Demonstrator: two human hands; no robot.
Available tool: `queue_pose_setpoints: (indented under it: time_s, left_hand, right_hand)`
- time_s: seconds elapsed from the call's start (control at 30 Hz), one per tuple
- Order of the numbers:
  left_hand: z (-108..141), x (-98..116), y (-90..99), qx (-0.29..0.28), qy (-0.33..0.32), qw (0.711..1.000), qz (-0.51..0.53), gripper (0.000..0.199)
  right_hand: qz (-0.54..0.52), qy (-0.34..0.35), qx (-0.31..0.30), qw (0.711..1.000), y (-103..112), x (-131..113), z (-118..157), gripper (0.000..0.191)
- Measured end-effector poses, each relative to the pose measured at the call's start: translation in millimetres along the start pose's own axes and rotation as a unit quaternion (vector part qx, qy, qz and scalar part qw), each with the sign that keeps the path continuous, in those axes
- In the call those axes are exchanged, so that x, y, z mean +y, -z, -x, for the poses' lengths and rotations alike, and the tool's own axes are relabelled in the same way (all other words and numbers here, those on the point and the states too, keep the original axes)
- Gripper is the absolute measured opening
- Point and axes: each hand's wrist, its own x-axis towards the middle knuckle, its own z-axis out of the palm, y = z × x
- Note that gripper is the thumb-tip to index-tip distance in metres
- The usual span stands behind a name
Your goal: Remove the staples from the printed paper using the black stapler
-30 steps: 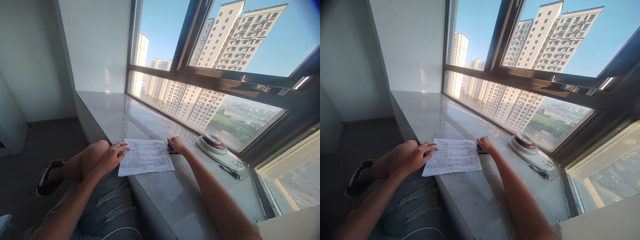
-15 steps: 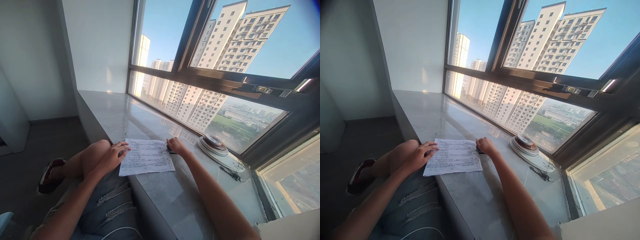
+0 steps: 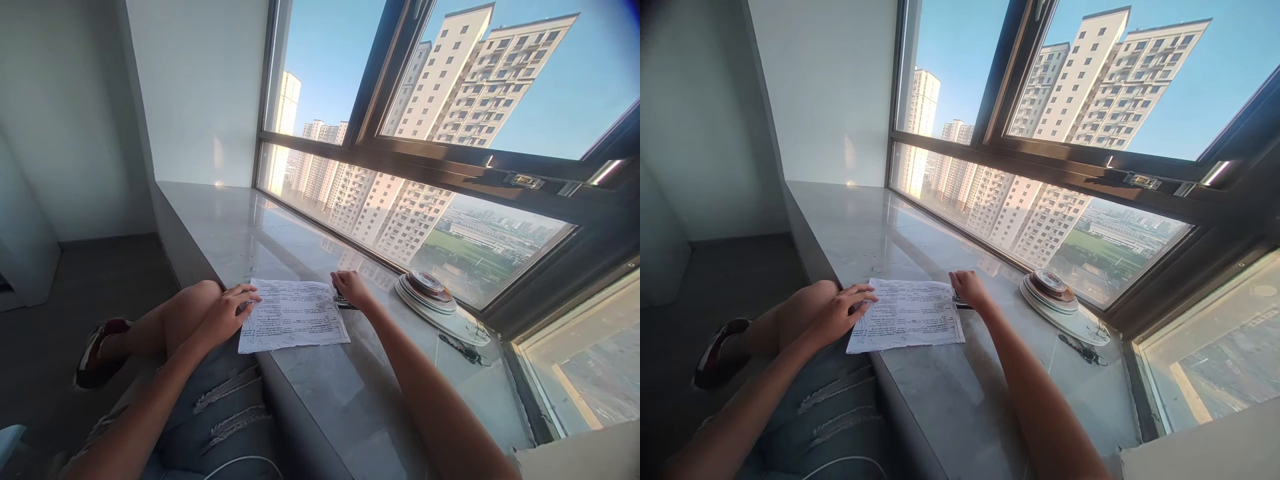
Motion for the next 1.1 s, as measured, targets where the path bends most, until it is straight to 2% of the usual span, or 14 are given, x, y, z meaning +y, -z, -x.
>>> queue_pose_setpoints:
  time_s: [0.3, 0.6, 0.9, 1.0, 1.1]
  left_hand:
    - [0.0, -4.8, -3.0, 0.004, -0.011, 1.000, -0.004, 0.032]
    - [-0.9, -3.9, -3.2, 0.014, -0.017, 1.000, 0.007, 0.032]
    - [-0.2, -0.3, -3.2, 0.014, -0.012, 1.000, 0.006, 0.034]
    - [-0.8, -0.4, -2.8, 0.021, -0.018, 1.000, 0.003, 0.033]
    - [-1.6, -1.2, -2.6, 0.016, -0.018, 1.000, -0.002, 0.033]
  right_hand:
    - [0.082, 0.058, -0.071, 0.992, 0.6, -9.3, 7.3, 0.053]
    - [0.155, 0.088, -0.108, 0.978, -2.9, -13.2, 6.6, 0.051]
    - [0.220, 0.115, -0.087, 0.965, -19.2, -22.9, 10.4, 0.042]
    - [0.168, 0.105, -0.075, 0.977, -17.0, -21.5, 7.5, 0.042]
    - [0.081, 0.093, -0.004, 0.992, -6.8, -7.0, 7.5, 0.042]
